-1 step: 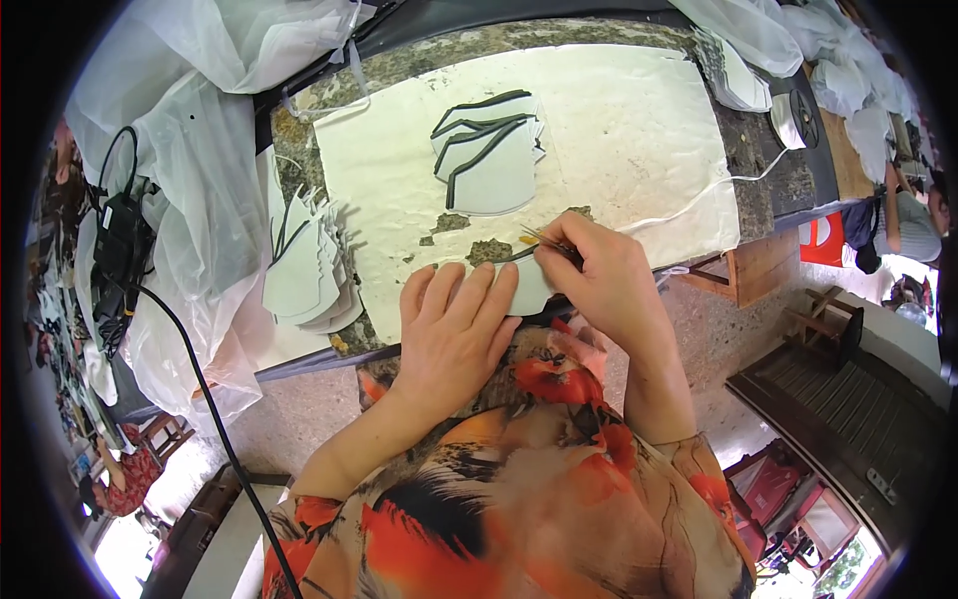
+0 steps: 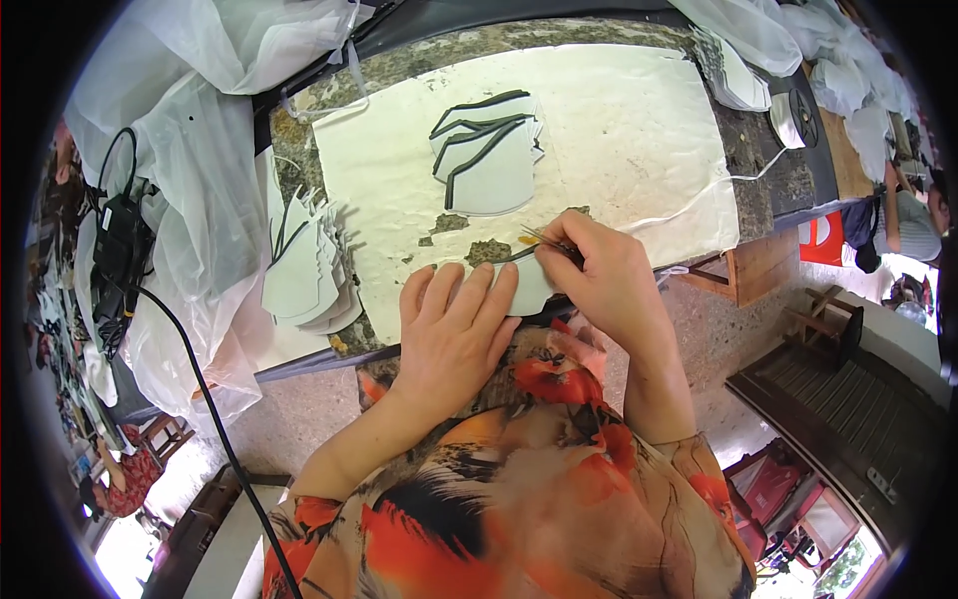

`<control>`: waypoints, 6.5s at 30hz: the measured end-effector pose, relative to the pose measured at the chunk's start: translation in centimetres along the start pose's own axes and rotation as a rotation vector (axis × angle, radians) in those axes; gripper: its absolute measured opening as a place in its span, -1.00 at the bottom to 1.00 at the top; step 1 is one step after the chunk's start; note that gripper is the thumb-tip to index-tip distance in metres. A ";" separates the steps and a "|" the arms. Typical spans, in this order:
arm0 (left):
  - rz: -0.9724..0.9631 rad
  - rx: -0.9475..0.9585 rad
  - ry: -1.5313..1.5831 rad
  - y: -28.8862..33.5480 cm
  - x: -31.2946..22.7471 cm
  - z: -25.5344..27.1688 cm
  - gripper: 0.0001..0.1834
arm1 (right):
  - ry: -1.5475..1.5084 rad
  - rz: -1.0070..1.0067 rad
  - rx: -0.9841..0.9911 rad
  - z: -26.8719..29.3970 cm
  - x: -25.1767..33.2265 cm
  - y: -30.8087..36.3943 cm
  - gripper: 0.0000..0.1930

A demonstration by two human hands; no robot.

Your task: Trimming excess fabric and thread from pre-cut shoe upper components using small trimming shears.

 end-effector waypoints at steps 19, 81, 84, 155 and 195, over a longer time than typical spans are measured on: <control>-0.015 0.069 -0.095 -1.1 -0.8 0.1 -0.33 | 0.035 -0.041 -0.051 1.3 -0.9 -0.6 -0.85; 0.482 0.429 1.128 -4.9 4.2 4.5 -0.60 | -0.593 -0.260 0.334 2.4 -0.5 0.3 -0.86; 0.422 0.474 1.010 -6.2 3.1 3.7 -0.67 | -0.552 -0.188 0.358 1.9 0.2 0.1 -0.84; 0.467 -0.185 0.377 -0.7 7.7 12.1 -0.78 | -0.264 -0.077 -0.182 1.9 0.1 -2.6 -0.54; 0.191 -0.115 0.383 -7.4 5.3 0.5 -0.45 | -0.608 -0.068 -0.127 0.0 0.1 -3.6 -0.81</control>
Point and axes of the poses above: each hand's wrist, its own y-axis away from the middle knuckle, its own z-axis out of the back of the hand, x = y × z, the point moved 1 cm from there along -y, towards the middle knuckle, and after that the axes turned 1 degree about -x, right-handed, at the moved point
